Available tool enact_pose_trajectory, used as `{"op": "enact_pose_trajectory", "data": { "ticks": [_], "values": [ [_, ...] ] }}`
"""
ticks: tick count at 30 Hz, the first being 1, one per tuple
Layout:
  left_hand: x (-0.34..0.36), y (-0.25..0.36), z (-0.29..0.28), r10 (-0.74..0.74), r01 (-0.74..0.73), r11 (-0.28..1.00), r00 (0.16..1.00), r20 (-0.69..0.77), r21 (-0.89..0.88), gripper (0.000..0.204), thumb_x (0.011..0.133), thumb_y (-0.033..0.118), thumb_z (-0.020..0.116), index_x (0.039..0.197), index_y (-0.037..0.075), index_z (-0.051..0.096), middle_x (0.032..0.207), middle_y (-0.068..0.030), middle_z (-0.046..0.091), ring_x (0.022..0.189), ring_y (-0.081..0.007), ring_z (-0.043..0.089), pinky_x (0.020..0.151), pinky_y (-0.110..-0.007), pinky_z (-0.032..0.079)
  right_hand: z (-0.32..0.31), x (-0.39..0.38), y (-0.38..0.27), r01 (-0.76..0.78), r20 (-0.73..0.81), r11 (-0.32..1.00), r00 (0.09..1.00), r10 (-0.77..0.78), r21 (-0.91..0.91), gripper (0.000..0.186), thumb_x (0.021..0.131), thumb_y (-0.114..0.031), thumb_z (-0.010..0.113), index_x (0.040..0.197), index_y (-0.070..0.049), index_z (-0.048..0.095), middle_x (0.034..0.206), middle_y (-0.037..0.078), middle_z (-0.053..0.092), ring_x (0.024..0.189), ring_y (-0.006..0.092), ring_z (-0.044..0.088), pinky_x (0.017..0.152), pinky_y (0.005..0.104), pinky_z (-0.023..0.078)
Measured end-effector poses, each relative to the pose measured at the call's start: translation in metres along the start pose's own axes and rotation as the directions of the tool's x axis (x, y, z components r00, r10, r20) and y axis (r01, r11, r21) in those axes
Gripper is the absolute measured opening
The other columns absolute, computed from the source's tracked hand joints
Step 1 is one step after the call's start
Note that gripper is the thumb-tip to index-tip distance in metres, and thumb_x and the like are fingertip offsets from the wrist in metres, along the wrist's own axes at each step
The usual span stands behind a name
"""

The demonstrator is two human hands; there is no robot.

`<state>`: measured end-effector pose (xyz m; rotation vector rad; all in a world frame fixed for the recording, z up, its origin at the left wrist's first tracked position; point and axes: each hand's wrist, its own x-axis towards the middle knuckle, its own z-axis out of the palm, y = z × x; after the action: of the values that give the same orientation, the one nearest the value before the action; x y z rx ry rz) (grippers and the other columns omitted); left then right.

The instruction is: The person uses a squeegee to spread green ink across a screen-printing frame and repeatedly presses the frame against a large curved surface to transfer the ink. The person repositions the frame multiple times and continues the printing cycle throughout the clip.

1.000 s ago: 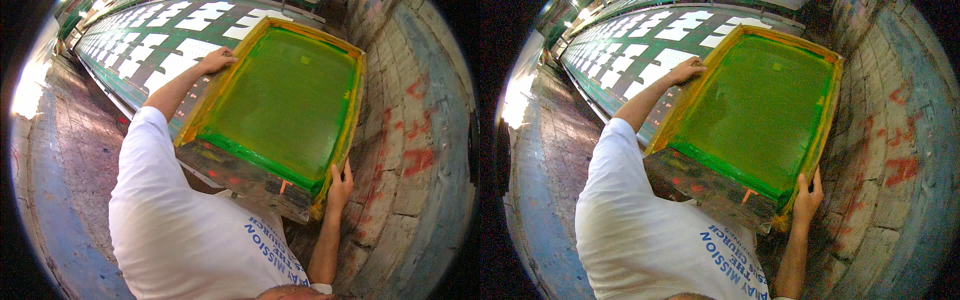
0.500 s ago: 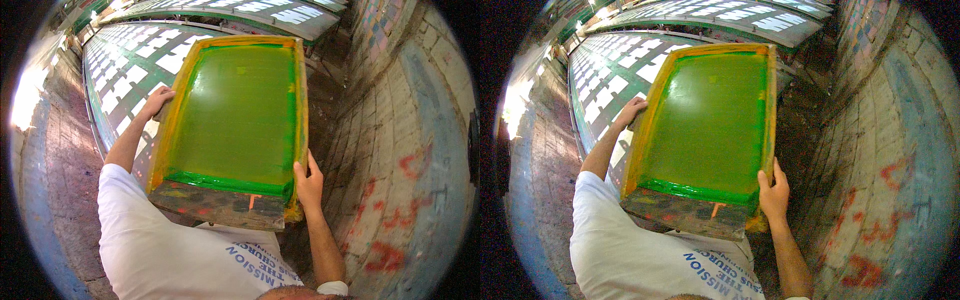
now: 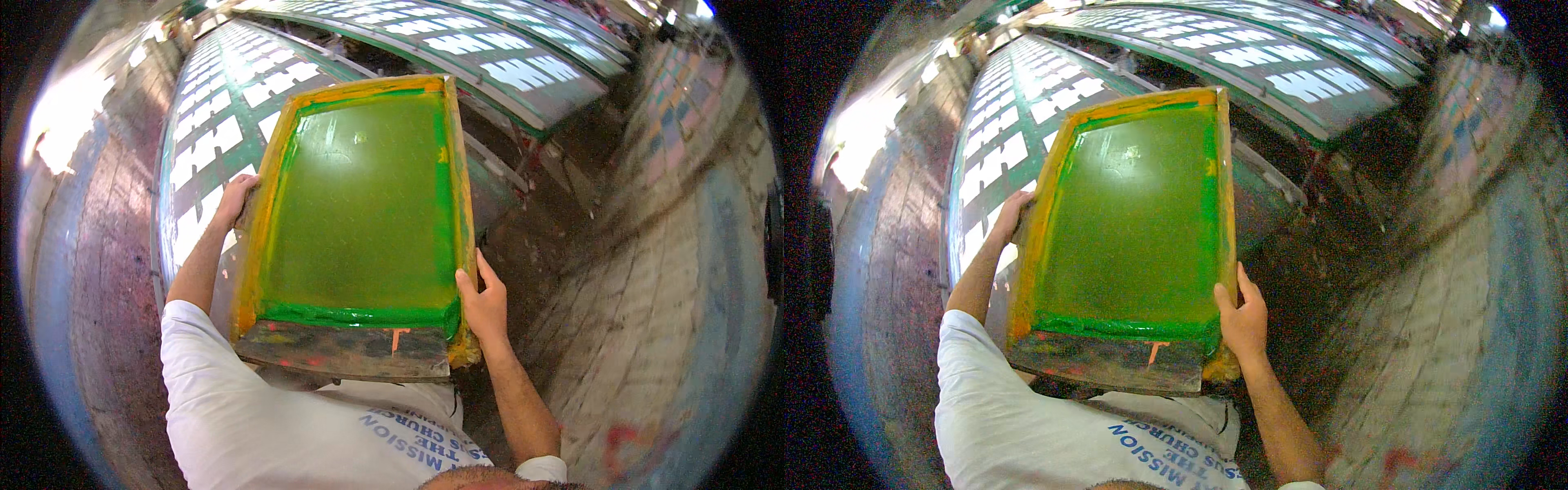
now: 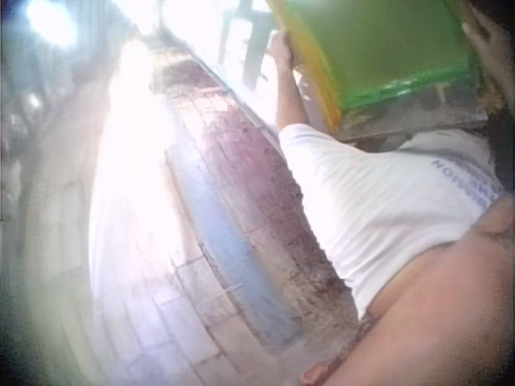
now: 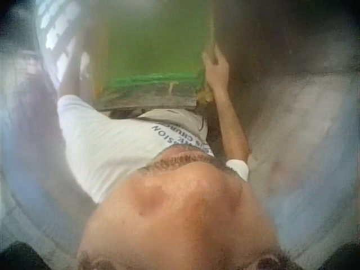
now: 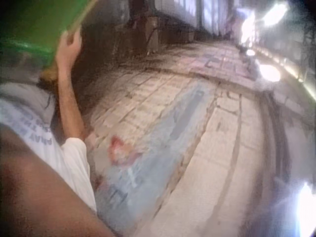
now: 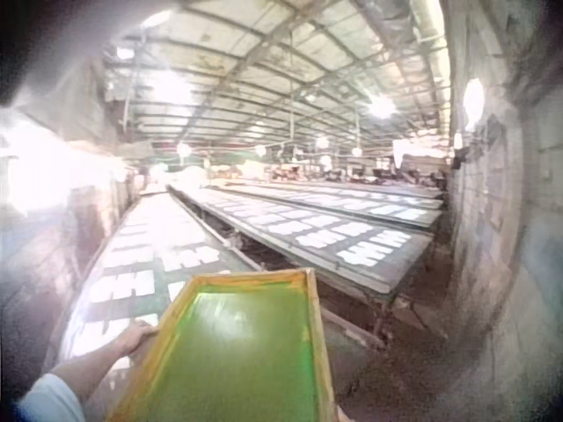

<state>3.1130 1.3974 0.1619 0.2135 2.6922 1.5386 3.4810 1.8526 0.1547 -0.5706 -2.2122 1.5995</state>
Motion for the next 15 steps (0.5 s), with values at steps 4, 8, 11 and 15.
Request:
{"op": "enact_pose_trajectory", "data": {
  "ticks": [4,8,11,15],
  "values": [
    [-0.028,0.038,0.035,-0.079,0.069,0.993,0.992,-0.103,-0.096,0.045,0.102,0.04,0.061,0.119,0.0,0.072,0.112,-0.0084,0.072,0.1,-0.0172,0.064,0.093,-0.035,0.049,-0.051,0.068,0.026,0.023,0.117,1.0,0.993,-0.025,0.021,0.061,0.099,-0.017,0.07,0.153,0.003,0.05,0.143,0.02,0.064,0.128,0.025,0.064,0.11,0.0364,0.047],
    [-0.049,0.084,0.08,-0.088,0.087,0.996,0.975,-0.203,-0.013,0.045,0.101,0.04,0.063,0.122,0.001,0.071,0.113,-0.009,0.072,0.103,-0.0175,0.065,0.096,-0.034,0.048,-0.108,0.161,0.045,0.071,0.245,0.997,0.967,-0.066,-0.011,0.061,0.099,-0.015,0.07,0.153,0.003,0.05,0.148,0.019,0.062,0.131,0.0238,0.063,0.111,0.0363,0.047],
    [-0.052,0.114,0.109,-0.169,0.163,0.986,0.956,-0.239,-0.044,0.041,0.102,0.037,0.063,0.123,0.003,0.07,0.111,-0.0053,0.071,0.107,-0.0171,0.064,0.099,-0.032,0.047,-0.14,0.219,0.063,0.106,0.307,0.994,0.947,-0.096,-0.014,0.061,0.099,-0.013,0.07,0.154,0.003,0.049,0.147,0.018,0.063,0.131,0.0235,0.062,0.111,0.0358,0.048],
    [-0.047,0.156,0.156,-0.1,0.045,0.985,0.936,-0.336,-0.167,0.045,0.1,0.04,0.066,0.126,0.004,0.069,0.122,-0.0075,0.069,0.113,-0.018,0.062,0.101,-0.034,0.046,-0.173,0.296,0.081,0.18,0.325,0.982,0.926,-0.19,0.063,0.06,0.099,-0.011,0.068,0.154,0.003,0.049,0.148,0.019,0.062,0.132,0.0239,0.061,0.112,0.0364,0.046]
  ]
}}
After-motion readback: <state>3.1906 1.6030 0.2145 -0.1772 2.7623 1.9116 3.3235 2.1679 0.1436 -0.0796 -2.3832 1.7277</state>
